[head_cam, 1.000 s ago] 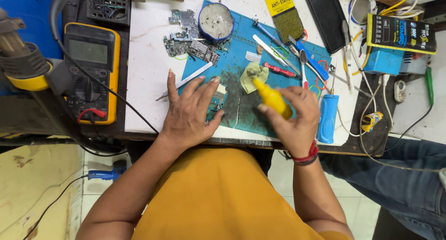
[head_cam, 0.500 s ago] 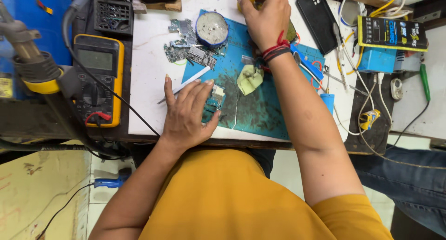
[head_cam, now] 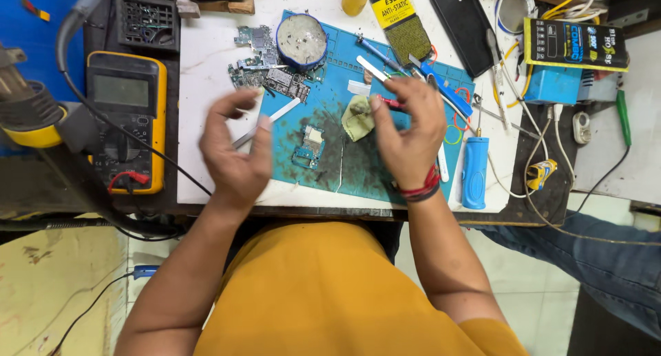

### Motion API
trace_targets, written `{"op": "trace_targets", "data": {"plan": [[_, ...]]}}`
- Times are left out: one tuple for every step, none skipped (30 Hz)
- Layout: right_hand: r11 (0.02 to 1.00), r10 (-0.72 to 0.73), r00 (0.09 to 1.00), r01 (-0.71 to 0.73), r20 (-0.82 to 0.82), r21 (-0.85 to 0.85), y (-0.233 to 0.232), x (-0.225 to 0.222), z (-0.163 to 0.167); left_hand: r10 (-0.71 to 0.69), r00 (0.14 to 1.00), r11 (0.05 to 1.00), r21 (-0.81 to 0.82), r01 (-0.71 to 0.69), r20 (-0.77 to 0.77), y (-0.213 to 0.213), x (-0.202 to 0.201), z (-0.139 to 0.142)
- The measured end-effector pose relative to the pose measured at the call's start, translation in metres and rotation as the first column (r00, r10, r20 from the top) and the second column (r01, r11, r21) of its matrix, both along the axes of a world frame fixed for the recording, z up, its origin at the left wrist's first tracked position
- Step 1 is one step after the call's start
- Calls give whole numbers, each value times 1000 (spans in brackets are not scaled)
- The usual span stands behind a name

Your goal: The person solders a small component onto a disassembled phone motherboard on a repair bench, holding the board with tweezers while applying a soldering iron and solder wire. They briefly wipe the board with a cloth, reposition it, and continue soldering and probing the board.

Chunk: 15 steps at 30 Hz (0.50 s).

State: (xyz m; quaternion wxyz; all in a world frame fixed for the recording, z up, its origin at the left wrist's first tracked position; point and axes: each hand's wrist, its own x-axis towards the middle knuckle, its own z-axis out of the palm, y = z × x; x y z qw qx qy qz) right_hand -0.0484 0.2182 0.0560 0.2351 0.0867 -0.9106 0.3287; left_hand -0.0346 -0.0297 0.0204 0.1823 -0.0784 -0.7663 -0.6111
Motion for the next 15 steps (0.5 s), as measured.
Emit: {"op": "trace_targets", "data": {"plan": [[989, -10, 1000, 11, -9, 149, 1, 4, -1, -53, 999, 990, -129, 52, -11, 2, 5, 3], [980, 21, 1000, -22, 8, 199, 2, 5, -3, -112, 994, 961, -255, 105, -11, 4, 9, 6], [968, 48, 998, -53, 28, 247, 3, 6, -5, -153, 988, 924, -357, 137, -17, 6, 12, 7], [952, 70, 996, -81, 48, 296, 5, 8, -7, -199, 980, 876, -453, 168, -23, 8, 15, 8], [964, 55, 997, -65, 47, 258, 7, 11, -8, -248, 968, 819, -541, 193, -30, 11, 15, 7], [974, 43, 998, -52, 44, 222, 9, 15, -8, -259, 966, 779, -594, 202, -10, 12, 15, 5], [982, 39, 998, -46, 42, 186, 9, 19, -8, -262, 965, 737, -644, 207, 10, 12, 15, 3], [977, 87, 995, -94, 44, 191, 9, 24, -8, -256, 966, 691, -692, 209, 36, 12, 16, 1], [970, 141, 989, -148, 48, 191, 7, 30, -7, -247, 968, 675, -708, 208, 49, 11, 17, -1], [961, 196, 979, -202, 48, 190, 4, 33, -7, -237, 970, 658, -725, 204, 58, 10, 18, -4], [921, 297, 951, -309, 84, 239, 1, 34, -8, -230, 971, 639, -742, 201, 65, 8, 18, -6], [868, 386, 914, -406, 124, 285, -4, 33, -8, -222, 973, 640, -743, 197, 67, 7, 18, -8], [804, 465, 869, -495, 170, 328, -7, 32, -7, -218, 973, 642, -741, 197, 70, 7, 19, -10], [773, 483, 856, -515, 183, 371, -9, 31, -7, -215, 974, 646, -737, 199, 75, 7, 20, -11], [738, 502, 843, -535, 195, 412, -11, 28, -6, -219, 973, 645, -737, 201, 74, 7, 20, -13]]}}
